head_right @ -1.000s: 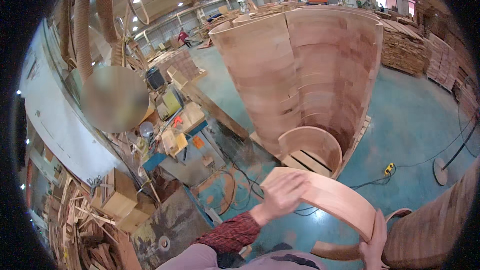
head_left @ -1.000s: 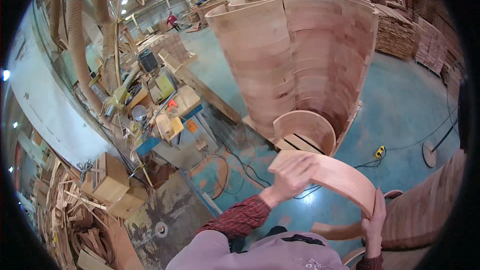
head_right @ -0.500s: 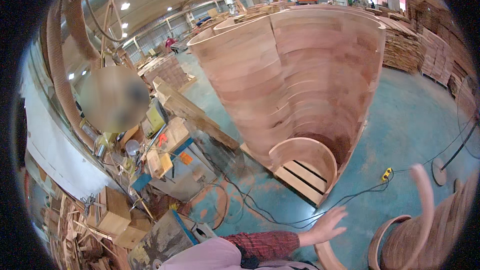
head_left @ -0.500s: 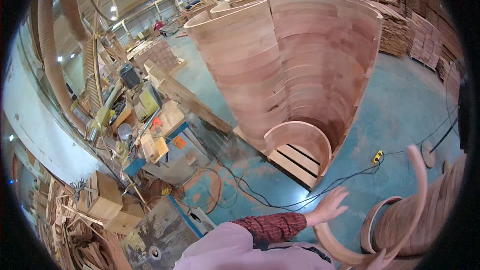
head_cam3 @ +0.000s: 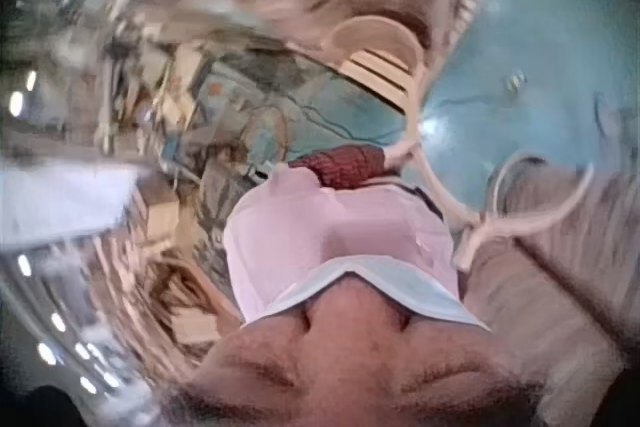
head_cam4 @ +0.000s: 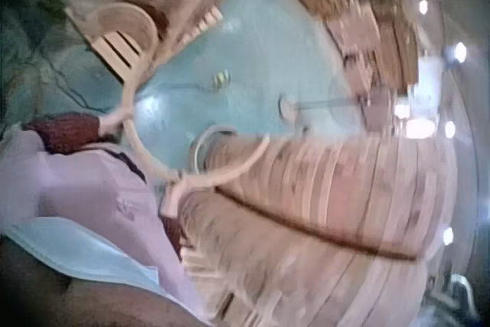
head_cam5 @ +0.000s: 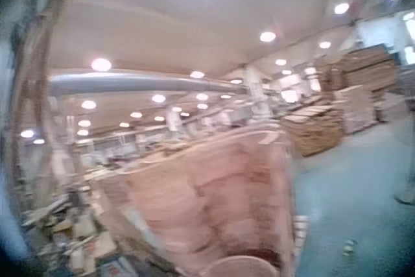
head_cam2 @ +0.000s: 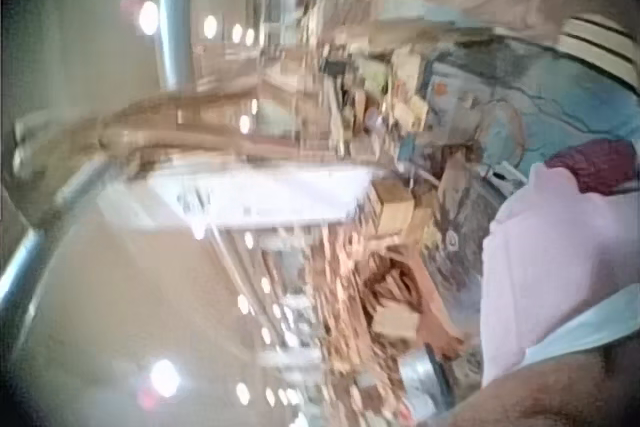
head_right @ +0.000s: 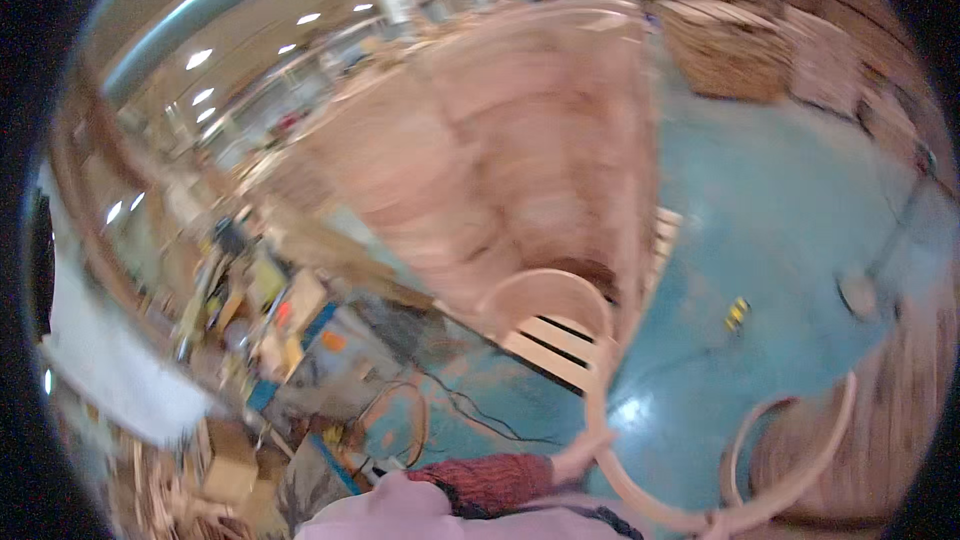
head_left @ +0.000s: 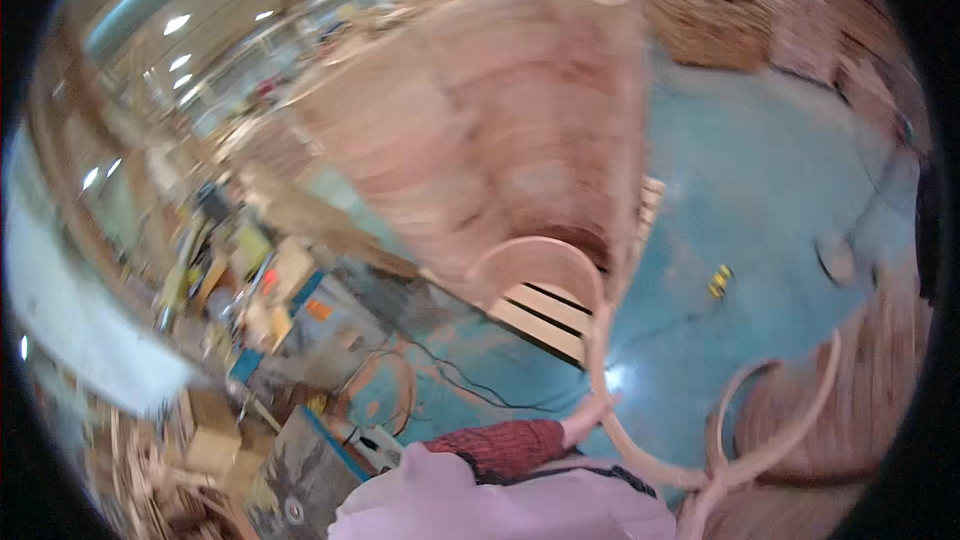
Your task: Sanding the inner edge of a curved wooden component using a spindle sander.
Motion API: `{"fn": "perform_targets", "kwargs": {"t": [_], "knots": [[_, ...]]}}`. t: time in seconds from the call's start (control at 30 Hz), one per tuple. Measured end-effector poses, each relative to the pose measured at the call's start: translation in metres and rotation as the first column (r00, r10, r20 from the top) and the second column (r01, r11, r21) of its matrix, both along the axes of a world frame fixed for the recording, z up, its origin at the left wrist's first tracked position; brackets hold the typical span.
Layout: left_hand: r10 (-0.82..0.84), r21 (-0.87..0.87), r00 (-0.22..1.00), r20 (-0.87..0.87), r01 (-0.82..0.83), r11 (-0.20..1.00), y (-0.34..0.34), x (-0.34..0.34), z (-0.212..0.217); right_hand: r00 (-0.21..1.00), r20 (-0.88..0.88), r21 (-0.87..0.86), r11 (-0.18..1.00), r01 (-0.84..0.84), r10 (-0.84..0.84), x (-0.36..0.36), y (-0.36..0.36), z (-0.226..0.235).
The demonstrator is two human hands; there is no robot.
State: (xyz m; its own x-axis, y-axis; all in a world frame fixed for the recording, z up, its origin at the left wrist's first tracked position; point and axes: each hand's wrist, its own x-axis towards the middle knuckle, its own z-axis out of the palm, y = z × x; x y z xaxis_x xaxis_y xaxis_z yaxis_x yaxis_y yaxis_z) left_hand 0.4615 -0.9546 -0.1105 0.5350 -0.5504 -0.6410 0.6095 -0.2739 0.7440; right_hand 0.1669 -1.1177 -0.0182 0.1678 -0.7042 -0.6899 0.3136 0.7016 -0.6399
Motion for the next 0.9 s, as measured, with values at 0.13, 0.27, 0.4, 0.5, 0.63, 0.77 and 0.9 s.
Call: {"fn": "perform_targets", "kwargs": {"t": [0.13,0.27,0.4,0.5,0.63,0.77,0.9], "knots": [[0.103,-0.024,0.995,-0.002,-0.103,0.994,-0.069,0.024,0.039,0.978,-0.185,-0.119,0.986,-0.115,0.092,-0.010,-0.014,-0.030],[0.027,0.059,0.997,0.069,-0.031,0.998,-0.090,0.060,0.023,0.986,-0.069,-0.041,0.988,0.151,-0.154,0.005,-0.009,-0.120],[-0.303,0.161,0.953,0.012,0.297,0.941,-0.126,0.078,0.010,0.873,-0.108,0.226,0.843,0.488,-0.476,-0.010,0.000,-0.128],[-0.493,0.248,0.870,0.008,0.476,0.844,-0.194,0.069,0.023,0.777,-0.149,0.241,0.740,0.628,-0.611,-0.005,0.019,-0.191],[-0.704,0.257,0.708,-0.064,0.693,0.674,-0.275,0.030,0.054,0.572,-0.199,-0.016,0.586,0.810,-0.796,0.020,0.049,-0.223],[-0.863,0.317,0.501,-0.063,0.830,0.459,-0.319,0.020,-0.010,0.302,-0.057,-0.069,0.306,0.950,-0.952,0.010,0.080,-0.210],[-0.945,0.309,0.316,-0.087,0.910,0.276,-0.333,-0.084,-0.010,0.166,-0.412,0.049,0.160,0.986,-0.896,-0.028,0.114,-0.193]]}}
